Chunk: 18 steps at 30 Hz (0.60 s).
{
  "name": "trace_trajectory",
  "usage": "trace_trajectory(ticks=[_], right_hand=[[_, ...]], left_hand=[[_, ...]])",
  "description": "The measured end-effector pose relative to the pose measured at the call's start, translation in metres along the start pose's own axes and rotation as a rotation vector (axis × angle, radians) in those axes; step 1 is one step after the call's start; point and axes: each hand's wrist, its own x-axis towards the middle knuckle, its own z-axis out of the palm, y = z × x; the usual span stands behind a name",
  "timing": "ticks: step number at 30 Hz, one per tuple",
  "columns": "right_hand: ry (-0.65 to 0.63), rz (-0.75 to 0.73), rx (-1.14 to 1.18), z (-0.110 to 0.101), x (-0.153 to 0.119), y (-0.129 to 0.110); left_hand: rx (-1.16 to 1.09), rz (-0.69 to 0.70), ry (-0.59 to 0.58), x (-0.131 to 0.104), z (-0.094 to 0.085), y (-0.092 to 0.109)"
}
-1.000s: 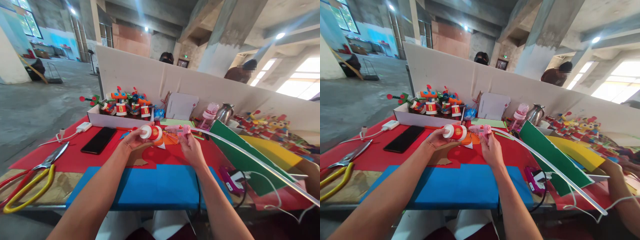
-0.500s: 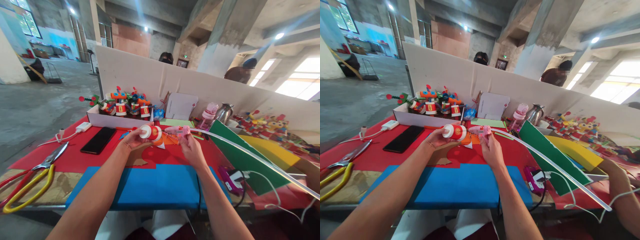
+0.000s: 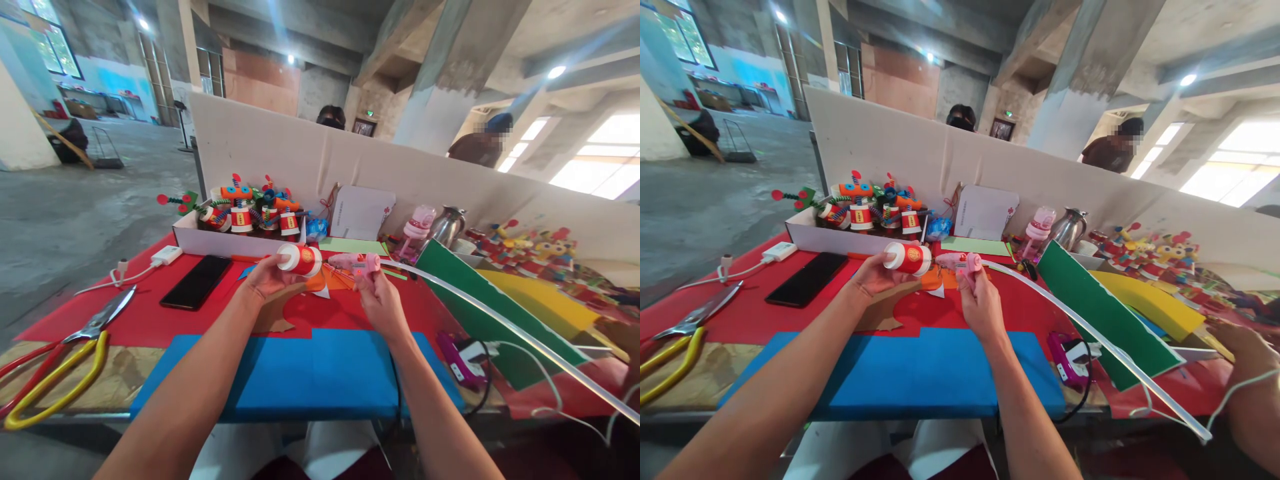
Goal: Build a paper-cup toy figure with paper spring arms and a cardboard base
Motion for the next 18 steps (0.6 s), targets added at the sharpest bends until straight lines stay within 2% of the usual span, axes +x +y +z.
trace_trajectory(ticks=[12,18], right_hand=[[0.053,-0.003,0.031,0.011,-0.004,-0.001],[0.070,-0.017,-0.007,0.016,-0.007,-0.005]], left_hand=[[-0.056,0.032,0.179,0.005,0.008,-0.002],[-0.121,0.039,0.198,0.008,0.005,-0.001]])
